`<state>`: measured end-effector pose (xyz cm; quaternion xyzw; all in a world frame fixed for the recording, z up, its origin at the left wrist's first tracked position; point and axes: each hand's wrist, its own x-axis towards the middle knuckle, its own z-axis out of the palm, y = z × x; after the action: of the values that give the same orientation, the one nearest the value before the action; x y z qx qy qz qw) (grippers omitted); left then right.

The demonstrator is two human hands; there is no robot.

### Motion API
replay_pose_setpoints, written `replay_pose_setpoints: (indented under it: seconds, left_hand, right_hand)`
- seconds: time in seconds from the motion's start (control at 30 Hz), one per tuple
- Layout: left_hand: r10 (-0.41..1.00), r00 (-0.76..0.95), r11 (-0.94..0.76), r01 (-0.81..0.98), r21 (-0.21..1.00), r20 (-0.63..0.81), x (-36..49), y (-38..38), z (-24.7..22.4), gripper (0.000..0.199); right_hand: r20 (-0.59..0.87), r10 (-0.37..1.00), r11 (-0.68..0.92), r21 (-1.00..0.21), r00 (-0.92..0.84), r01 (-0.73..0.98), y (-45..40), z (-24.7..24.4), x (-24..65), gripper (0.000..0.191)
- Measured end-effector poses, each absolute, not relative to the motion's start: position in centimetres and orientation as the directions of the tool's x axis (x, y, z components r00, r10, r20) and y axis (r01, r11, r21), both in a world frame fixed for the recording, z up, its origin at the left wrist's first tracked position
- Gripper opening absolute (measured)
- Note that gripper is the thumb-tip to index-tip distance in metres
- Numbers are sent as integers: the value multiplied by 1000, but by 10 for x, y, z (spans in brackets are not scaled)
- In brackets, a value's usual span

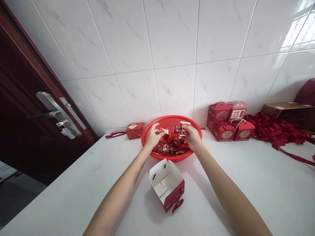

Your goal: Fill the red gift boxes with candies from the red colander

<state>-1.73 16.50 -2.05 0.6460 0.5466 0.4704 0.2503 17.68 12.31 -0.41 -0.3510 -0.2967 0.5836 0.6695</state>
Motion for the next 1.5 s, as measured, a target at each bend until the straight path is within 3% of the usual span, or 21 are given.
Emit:
replay_pose_setpoints:
  seconds: [0.17, 0.27, 0.43, 0.53, 0.67, 0.93, 1.27, 1.5]
  left_hand:
    - [933, -40, -281, 542, 792, 358, -20, 165, -19, 60]
    - [942, 90, -311, 595, 741, 322, -18, 162, -17, 41]
    - [888, 459, -371, 676, 637, 30, -10, 153, -16, 21]
    - [840, 537, -402, 717, 570, -82, -8, 152, -18, 32]
    - [881, 470, -395, 789, 470, -50, -10, 158, -22, 52]
    - [978, 204, -201, 888, 414, 37, -18, 175, -21, 32]
    - [981, 192, -176, 923, 342, -13, -12, 165, -16, 8]
    - [981, 195, -192, 931, 311, 22, -14, 162, -21, 22]
  right_hand:
    - [-4, 990, 79, -817, 143, -571, 123, -6, 177, 20]
    - [3, 989, 87, -817, 147, -570, 124, -7, 177, 21]
    - [7, 987, 97, -819, 159, -566, 125, -7, 176, 22]
    - [12, 986, 104, -821, 165, -562, 124, -7, 176, 21]
    - [15, 986, 107, -821, 167, -560, 124, -7, 177, 21]
    - [26, 992, 92, -833, 127, -545, 119, -7, 173, 21]
    - [36, 992, 94, -839, 118, -535, 119, -8, 173, 21]
    - [31, 991, 94, -840, 127, -534, 120, -8, 174, 21]
